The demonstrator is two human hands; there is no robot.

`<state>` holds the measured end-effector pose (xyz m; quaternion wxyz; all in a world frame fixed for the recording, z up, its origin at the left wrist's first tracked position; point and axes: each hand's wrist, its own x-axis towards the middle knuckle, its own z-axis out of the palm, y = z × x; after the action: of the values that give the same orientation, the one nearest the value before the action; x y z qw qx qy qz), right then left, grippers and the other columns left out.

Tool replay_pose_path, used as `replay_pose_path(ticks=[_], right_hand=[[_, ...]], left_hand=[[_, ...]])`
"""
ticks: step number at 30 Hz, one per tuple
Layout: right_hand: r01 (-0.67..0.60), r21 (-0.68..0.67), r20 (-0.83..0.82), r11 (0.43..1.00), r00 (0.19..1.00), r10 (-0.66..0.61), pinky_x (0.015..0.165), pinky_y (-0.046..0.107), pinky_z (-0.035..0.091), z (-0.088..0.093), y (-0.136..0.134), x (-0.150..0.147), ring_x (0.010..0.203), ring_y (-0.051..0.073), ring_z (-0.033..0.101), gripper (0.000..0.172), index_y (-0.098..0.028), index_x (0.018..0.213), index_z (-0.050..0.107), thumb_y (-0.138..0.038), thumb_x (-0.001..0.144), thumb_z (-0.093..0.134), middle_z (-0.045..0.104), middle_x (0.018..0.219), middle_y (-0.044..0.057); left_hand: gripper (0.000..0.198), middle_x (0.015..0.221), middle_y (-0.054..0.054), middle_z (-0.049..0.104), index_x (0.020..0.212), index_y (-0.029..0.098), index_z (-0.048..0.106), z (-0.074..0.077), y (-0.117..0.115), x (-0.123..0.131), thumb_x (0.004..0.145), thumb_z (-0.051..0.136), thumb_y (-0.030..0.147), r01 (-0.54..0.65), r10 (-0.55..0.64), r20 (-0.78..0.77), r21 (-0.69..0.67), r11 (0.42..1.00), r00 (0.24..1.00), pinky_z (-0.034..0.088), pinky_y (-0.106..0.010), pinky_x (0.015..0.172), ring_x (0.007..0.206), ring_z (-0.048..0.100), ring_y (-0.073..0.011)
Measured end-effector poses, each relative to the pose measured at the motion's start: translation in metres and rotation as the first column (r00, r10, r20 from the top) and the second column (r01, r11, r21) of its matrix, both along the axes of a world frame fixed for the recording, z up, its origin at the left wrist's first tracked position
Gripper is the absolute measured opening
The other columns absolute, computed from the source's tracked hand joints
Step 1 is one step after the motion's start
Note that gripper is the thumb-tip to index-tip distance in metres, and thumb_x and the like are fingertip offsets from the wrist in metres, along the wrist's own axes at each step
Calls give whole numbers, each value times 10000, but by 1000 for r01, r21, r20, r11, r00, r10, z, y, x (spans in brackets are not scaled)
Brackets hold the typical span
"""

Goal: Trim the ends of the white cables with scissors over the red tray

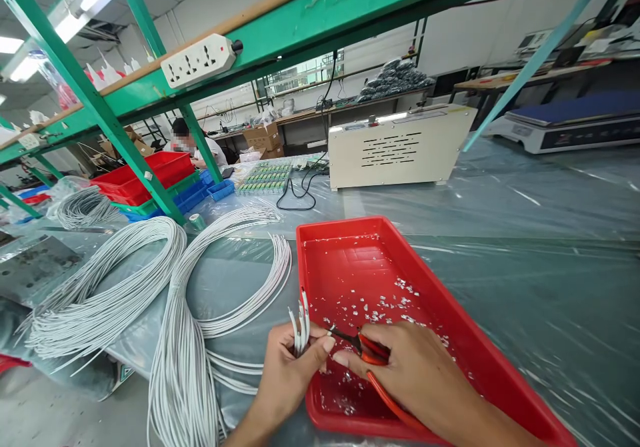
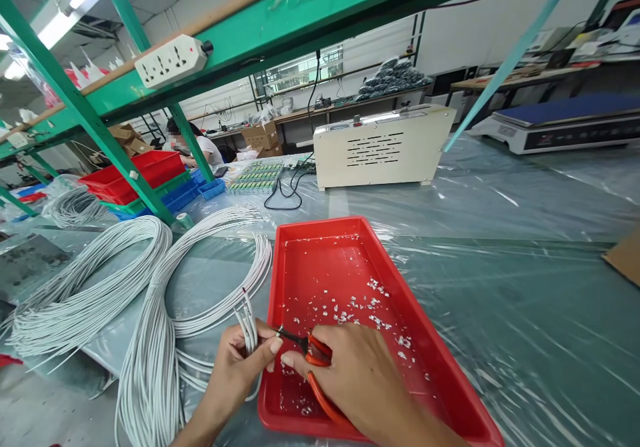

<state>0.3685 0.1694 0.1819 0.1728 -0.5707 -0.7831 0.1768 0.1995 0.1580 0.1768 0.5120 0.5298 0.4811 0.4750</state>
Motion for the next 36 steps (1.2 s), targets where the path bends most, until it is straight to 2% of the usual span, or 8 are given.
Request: replay_pose_path(ticks=[5, 12, 16, 20, 27, 29, 32, 36], right_hand=[[5, -163, -24, 987, 1000, -9, 453, 247, 159, 5, -2, -1, 459, 126, 285, 520, -206, 504, 278, -607, 765, 481, 340, 465, -51], [61, 97, 86, 993, 994, -69, 489, 263, 142, 1, -3, 1, 464, 146, 368, 458, -208, 529, 368, -561, 793, 491, 447, 483, -25], [48, -110, 26, 993, 999, -45, 456, 251, 148, 6, -4, -3, 454, 123, 285, 494, -203, 498, 291, -555, 766, 511, 334, 459, -52], [-6, -265, -40, 964, 999, -4, 441, 247, 157, 11, -3, -1, 470, 115, 271, 497, -198, 491, 276, -545, 756, 514, 290, 478, -58], [-56, -260, -167, 964, 986, 12, 445, 239, 210, 9, 10, 17, 502, 122, 330, 393, -202, 550, 401, -489, 672, 640, 374, 525, -57], [-125, -265, -394, 956, 919, 10, 460, 230, 265, 8, 12, 17, 522, 122, 359, 329, -198, 596, 451, -440, 687, 653, 407, 559, -56], [-271, -268, -710, 925, 704, 0, 534, 232, 357, 5, 10, 8, 589, 139, 448, 212, -178, 709, 553, -366, 721, 650, 507, 633, -32], [-293, -250, -825, 923, 563, -44, 603, 258, 404, 0, 7, -4, 643, 168, 517, 184, -156, 723, 615, -338, 735, 642, 585, 665, 4]], left_hand=[[199, 596, -31, 616, 646, 145, 676, -4, -8, 5, 757, 639, 306, -125, 162, -236, 165, 978, 958, 407, -244, 569, 594, 525, -168], [288, 518, -7, 549, 599, 135, 607, 8, -1, 1, 822, 559, 311, 77, -60, -185, 86, 993, 981, 399, -224, 550, 530, 501, -133], [206, 603, -33, 617, 657, 129, 629, 3, -4, 2, 813, 563, 246, -14, 77, -299, 208, 978, 951, 408, -223, 551, 563, 541, -147], [160, 617, -32, 626, 736, 134, 660, -5, -11, 5, 816, 522, 135, 64, 176, -505, 422, 904, 845, 390, -224, 561, 556, 538, -141], [185, 530, -4, 592, 633, 123, 663, 3, 2, 4, 740, 651, 274, -35, 40, -108, 43, 998, 993, 364, -193, 493, 490, 470, -103], [198, 522, 3, 577, 622, 116, 673, 3, 6, 3, 716, 679, 291, 25, -25, -29, -11, 1000, 999, 351, -191, 493, 484, 448, -91], [166, 544, 0, 595, 653, 122, 714, 1, 6, 2, 692, 711, 284, 83, -83, -10, -29, 996, 996, 350, -196, 515, 508, 462, -95], [191, 569, -26, 637, 685, 118, 741, -3, 4, 2, 671, 727, 308, 123, -125, -31, -50, 991, 992, 391, -223, 553, 546, 519, -129]])
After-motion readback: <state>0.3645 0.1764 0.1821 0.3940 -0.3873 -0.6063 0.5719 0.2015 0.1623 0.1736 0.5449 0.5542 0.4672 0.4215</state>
